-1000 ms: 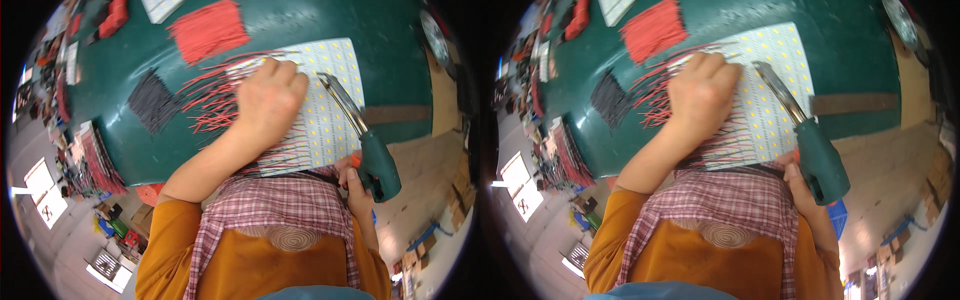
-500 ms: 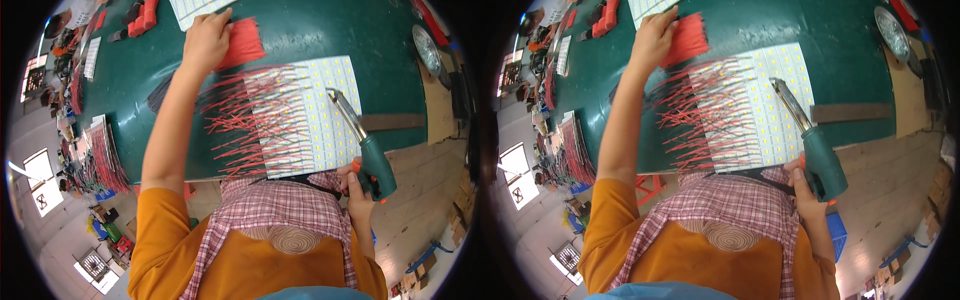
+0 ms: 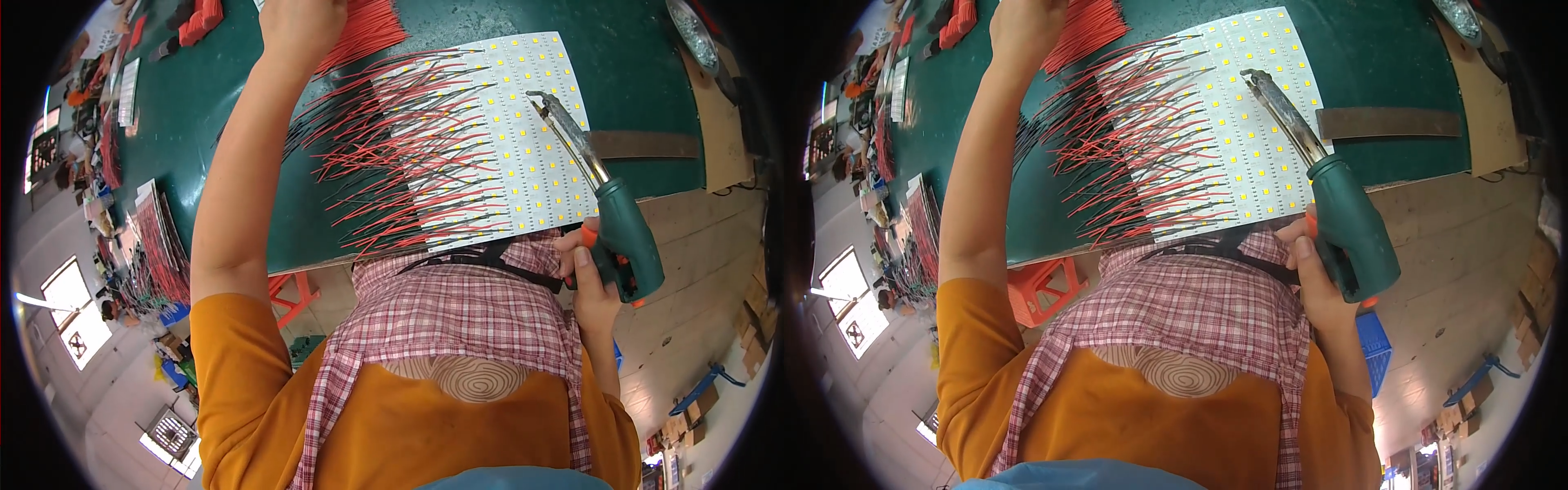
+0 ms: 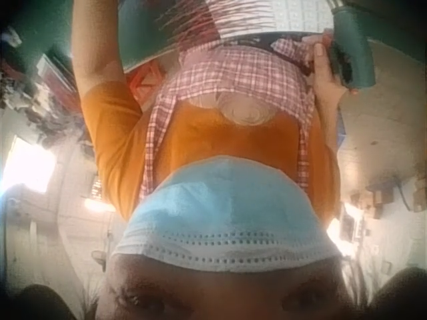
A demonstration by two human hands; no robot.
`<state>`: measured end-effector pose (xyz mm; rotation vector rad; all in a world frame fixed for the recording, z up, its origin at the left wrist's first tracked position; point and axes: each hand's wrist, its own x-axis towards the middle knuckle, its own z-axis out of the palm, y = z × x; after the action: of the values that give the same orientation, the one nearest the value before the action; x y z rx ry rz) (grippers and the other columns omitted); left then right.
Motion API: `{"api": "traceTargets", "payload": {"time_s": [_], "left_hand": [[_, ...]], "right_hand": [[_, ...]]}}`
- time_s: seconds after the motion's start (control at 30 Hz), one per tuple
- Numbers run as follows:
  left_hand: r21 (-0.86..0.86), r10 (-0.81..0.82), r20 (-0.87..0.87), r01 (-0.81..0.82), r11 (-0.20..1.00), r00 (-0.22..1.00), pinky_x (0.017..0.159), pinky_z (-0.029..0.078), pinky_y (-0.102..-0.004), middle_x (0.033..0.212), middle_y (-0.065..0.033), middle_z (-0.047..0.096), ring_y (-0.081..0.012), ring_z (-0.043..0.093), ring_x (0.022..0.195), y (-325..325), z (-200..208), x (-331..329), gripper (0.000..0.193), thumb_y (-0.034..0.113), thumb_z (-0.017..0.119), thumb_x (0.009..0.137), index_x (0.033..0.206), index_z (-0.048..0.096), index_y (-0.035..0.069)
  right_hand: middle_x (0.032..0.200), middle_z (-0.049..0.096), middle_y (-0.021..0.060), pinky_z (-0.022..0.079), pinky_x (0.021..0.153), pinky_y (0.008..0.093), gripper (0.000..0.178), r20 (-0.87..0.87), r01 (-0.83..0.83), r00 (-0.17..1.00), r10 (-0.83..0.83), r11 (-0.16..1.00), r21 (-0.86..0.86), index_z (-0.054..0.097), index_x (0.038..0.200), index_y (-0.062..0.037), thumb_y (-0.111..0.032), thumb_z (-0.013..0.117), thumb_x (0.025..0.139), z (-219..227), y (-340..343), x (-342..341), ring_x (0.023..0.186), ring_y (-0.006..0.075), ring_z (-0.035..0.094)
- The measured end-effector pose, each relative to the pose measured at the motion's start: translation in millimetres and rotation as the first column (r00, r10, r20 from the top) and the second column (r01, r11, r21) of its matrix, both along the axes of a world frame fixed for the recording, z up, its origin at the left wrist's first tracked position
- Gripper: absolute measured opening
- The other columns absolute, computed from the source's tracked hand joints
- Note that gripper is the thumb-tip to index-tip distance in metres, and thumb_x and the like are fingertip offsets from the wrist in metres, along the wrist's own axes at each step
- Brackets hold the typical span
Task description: Soldering red and black wires onto an LED board at a factory workbench.
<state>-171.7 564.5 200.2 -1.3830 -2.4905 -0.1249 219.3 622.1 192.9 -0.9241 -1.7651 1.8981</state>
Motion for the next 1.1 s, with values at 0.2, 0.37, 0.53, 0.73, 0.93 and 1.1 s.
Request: {"api": "traceTargets", "payload": {"time_s": [0.2,0.37,0.53,0.73,0.93,1.1], "left_hand": [[-0.046,-0.027,0.0,0.027,0.999,1.0,0.07,0.051,-0.0417,0.082,-0.0192,0.067,-0.0355,0.063,0.078,1.6,6.4,2.8,0.018,0.011,0.059,0.081,0.093,0.07,0.004],[0.099,0.047,0.518,-0.115,0.989,0.854,0.073,0.052,-0.0323,0.087,-0.0181,0.069,-0.0261,0.067,0.077,5.7,14.6,-1.6,0.021,0.007,0.062,0.081,0.099,0.069,-0.001],[0.232,-0.028,0.775,-0.244,0.942,0.631,0.068,0.048,-0.0271,0.078,-0.0084,0.067,-0.0126,0.06,0.071,-0.8,1.0,-19.9,0.017,0.008,0.06,0.087,0.097,0.066,-0.004],[0.372,-0.162,0.555,-0.069,0.926,0.816,0.058,0.043,-0.0269,0.069,-0.0047,0.061,-0.0136,0.055,0.064,4.4,7.5,-17.3,0.013,0.009,0.056,0.091,0.09,0.062,-0.002],[0.09,-0.112,0.372,0.084,0.992,0.922,0.075,0.05,-0.0386,0.094,-0.0105,0.068,-0.0308,0.062,0.08,-9.7,8.4,-42.1,0.025,0.018,0.055,0.09,0.11,0.066,0.007],[-0.098,-0.082,0.149,0.098,0.99,0.985,0.073,0.049,-0.0402,0.081,-0.0082,0.067,-0.0294,0.062,0.079,-7.3,21.0,-27.1,0.02,0.018,0.056,0.088,0.099,0.069,0.009]], "right_hand": [[0.087,0.065,0.0083,0.045,0.059,0.0235,0.032,-0.008,0.027,1.0,-0.027,0.998,-0.064,0.05,0.122,0.0023,-0.003,0.055,0.09,-2.4,2.1,1.4,0.064,0.0075,0.053],[0.087,0.065,0.007,0.045,0.059,0.0236,0.031,0.011,0.013,1.0,-0.012,0.997,-0.071,0.051,0.12,0.0028,-0.005,0.056,0.09,-2.9,5.1,-1.5,0.065,0.0073,0.053],[0.088,0.065,0.0113,0.047,0.056,0.0243,0.031,-0.008,-0.036,0.999,0.036,0.999,0.025,0.049,0.122,0.0019,-0.005,0.054,0.092,-8.1,8.1,-2.4,0.062,0.0087,0.053],[0.086,0.064,0.0041,0.045,0.061,0.023,0.027,-0.005,0.042,0.999,-0.043,0.997,-0.064,0.056,0.115,0.0021,-0.007,0.057,0.09,-4.5,6.3,-2.7,0.064,0.0063,0.052],[0.086,0.065,0.0102,0.045,0.057,0.0237,0.033,-0.03,-0.006,1.0,0.005,1.0,-0.015,0.049,0.121,0.0029,-0.005,0.054,0.09,-11.1,7.3,0.5,0.062,0.0085,0.052],[0.081,0.062,0.0058,0.044,0.058,0.0228,0.02,-0.046,0.018,0.999,-0.019,0.999,-0.035,0.056,0.108,0.0016,-0.004,0.055,0.089,-17.9,4.8,-6.5,0.062,0.007,0.052]]}}
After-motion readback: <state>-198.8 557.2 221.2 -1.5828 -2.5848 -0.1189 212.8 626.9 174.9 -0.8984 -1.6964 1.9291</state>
